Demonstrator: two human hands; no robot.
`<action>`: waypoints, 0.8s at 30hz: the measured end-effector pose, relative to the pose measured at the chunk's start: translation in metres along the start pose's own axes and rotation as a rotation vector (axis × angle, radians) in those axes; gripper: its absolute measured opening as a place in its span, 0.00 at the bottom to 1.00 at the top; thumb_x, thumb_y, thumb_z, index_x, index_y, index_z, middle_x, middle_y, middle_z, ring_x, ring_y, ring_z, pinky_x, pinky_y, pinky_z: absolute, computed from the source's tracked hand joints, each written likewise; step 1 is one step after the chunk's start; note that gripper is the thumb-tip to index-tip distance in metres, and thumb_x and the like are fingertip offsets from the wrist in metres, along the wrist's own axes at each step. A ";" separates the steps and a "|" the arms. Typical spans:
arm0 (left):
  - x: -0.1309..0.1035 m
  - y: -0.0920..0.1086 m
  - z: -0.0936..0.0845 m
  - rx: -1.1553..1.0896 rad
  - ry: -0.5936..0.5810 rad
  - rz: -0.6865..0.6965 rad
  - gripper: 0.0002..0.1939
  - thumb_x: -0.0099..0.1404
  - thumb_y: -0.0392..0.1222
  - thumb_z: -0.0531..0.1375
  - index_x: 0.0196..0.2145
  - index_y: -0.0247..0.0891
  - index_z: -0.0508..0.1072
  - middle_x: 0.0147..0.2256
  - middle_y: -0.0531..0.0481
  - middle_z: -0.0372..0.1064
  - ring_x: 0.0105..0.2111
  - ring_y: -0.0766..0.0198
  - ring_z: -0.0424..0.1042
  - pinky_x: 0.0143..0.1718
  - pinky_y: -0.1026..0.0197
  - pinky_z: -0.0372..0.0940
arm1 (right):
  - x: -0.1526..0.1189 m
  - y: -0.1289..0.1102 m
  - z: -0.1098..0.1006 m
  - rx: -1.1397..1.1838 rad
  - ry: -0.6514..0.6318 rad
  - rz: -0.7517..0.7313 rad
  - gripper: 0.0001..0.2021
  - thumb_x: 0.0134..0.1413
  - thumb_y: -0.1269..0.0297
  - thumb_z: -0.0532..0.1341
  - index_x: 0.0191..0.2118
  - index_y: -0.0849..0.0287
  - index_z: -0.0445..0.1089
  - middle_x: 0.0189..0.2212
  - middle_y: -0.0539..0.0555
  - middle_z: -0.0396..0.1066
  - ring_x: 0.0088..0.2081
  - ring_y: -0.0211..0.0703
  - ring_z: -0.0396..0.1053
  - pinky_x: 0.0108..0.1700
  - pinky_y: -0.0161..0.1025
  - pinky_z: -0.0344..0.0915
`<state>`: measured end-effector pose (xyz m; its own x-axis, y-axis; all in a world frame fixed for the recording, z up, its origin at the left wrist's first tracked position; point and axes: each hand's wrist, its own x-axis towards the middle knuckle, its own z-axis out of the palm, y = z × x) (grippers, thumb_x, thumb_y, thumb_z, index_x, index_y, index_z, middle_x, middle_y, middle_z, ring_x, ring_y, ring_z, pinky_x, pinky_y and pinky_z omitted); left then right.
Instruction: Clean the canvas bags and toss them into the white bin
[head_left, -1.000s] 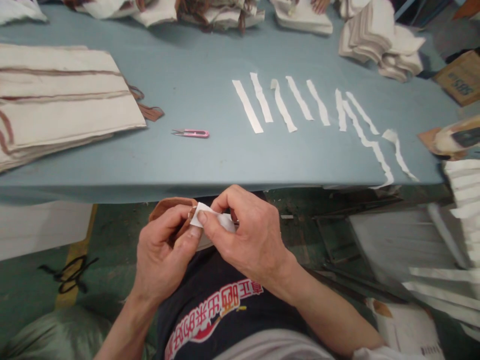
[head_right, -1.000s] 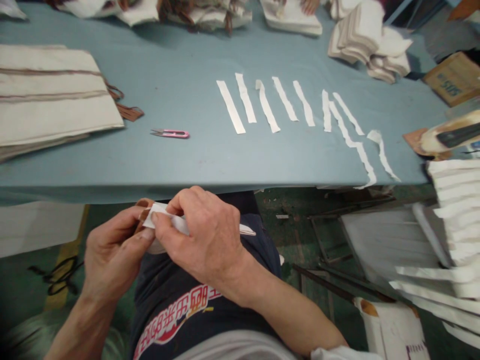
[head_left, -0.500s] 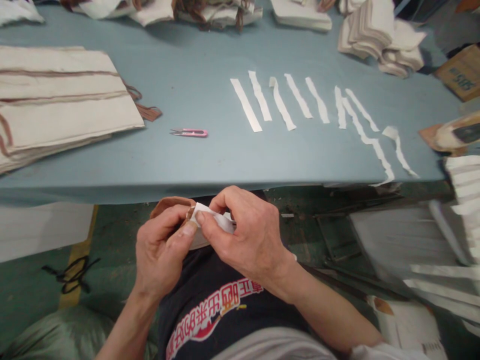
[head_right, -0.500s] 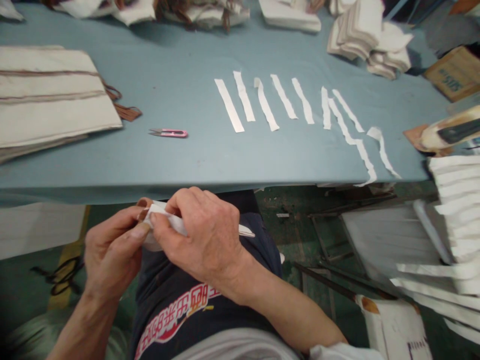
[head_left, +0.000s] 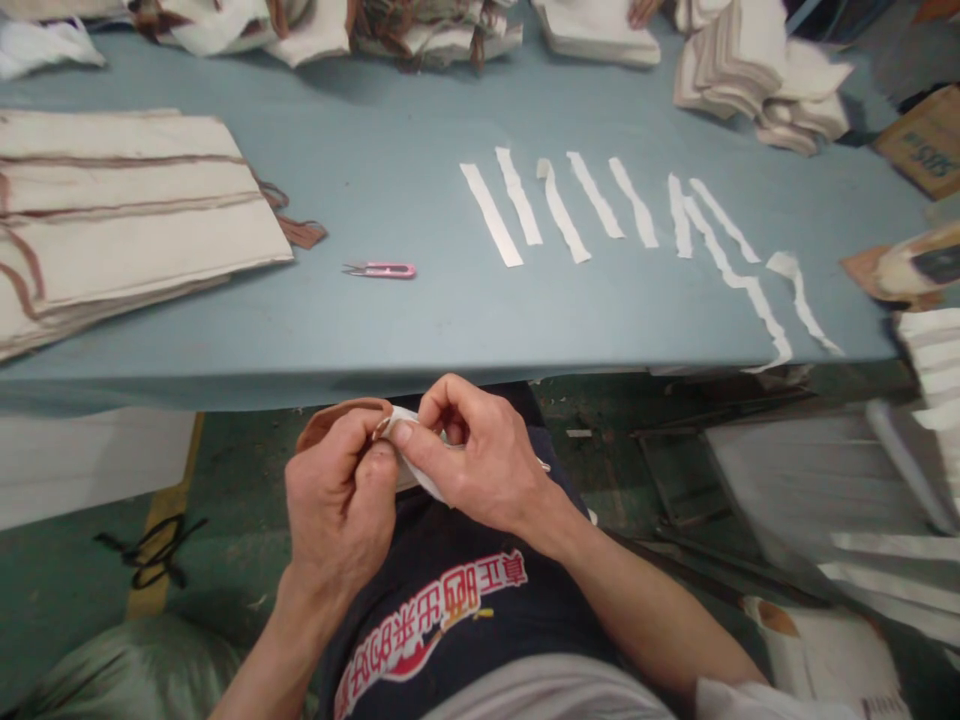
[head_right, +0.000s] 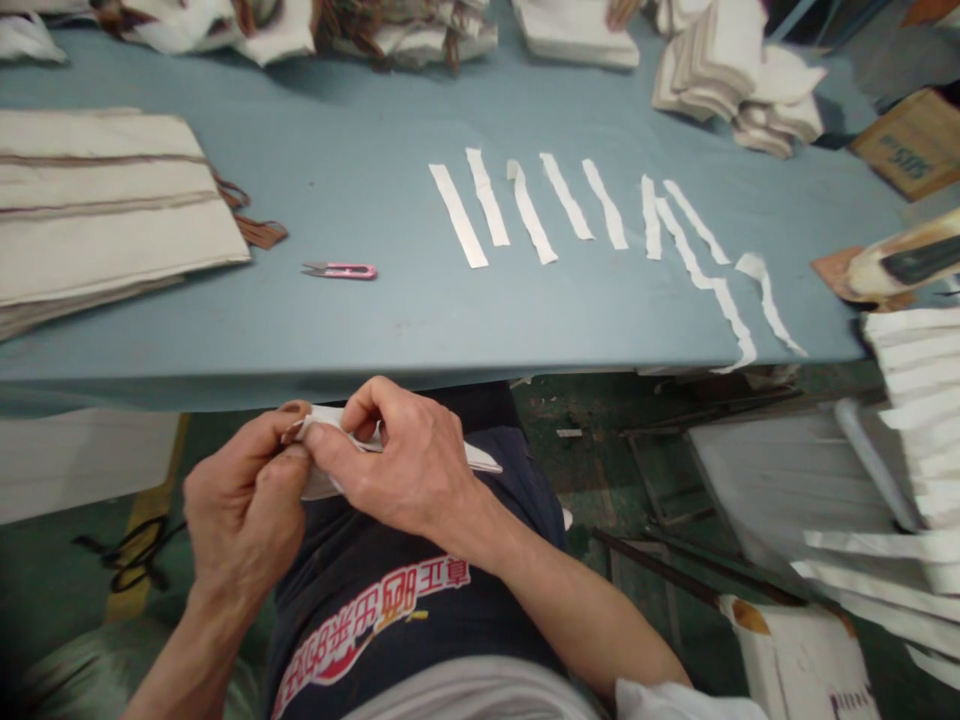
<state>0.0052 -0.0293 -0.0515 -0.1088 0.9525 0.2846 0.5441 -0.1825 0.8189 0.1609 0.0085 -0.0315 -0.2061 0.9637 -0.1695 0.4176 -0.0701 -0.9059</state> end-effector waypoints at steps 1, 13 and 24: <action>-0.001 0.000 0.000 -0.003 -0.003 0.000 0.10 0.69 0.36 0.57 0.34 0.42 0.78 0.34 0.52 0.80 0.35 0.57 0.78 0.40 0.57 0.70 | 0.000 0.000 0.000 0.026 -0.015 0.015 0.17 0.59 0.49 0.68 0.29 0.54 0.66 0.24 0.44 0.67 0.28 0.37 0.64 0.34 0.38 0.57; -0.002 0.003 -0.006 -0.119 -0.146 -0.068 0.11 0.72 0.38 0.56 0.37 0.44 0.79 0.31 0.55 0.76 0.28 0.61 0.72 0.31 0.60 0.66 | -0.002 0.009 0.003 0.209 -0.084 0.096 0.17 0.63 0.53 0.67 0.29 0.54 0.63 0.23 0.43 0.65 0.27 0.36 0.64 0.30 0.35 0.56; 0.015 0.008 -0.028 -0.077 -0.237 -0.093 0.11 0.69 0.45 0.63 0.28 0.43 0.77 0.26 0.56 0.74 0.23 0.64 0.70 0.25 0.63 0.62 | -0.005 0.010 0.001 0.365 -0.279 0.086 0.20 0.63 0.45 0.68 0.33 0.55 0.67 0.26 0.44 0.67 0.28 0.36 0.62 0.31 0.35 0.58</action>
<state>-0.0154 -0.0231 -0.0266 0.0477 0.9949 0.0892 0.4746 -0.1012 0.8744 0.1650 0.0023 -0.0404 -0.4352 0.8478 -0.3030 0.1155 -0.2811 -0.9527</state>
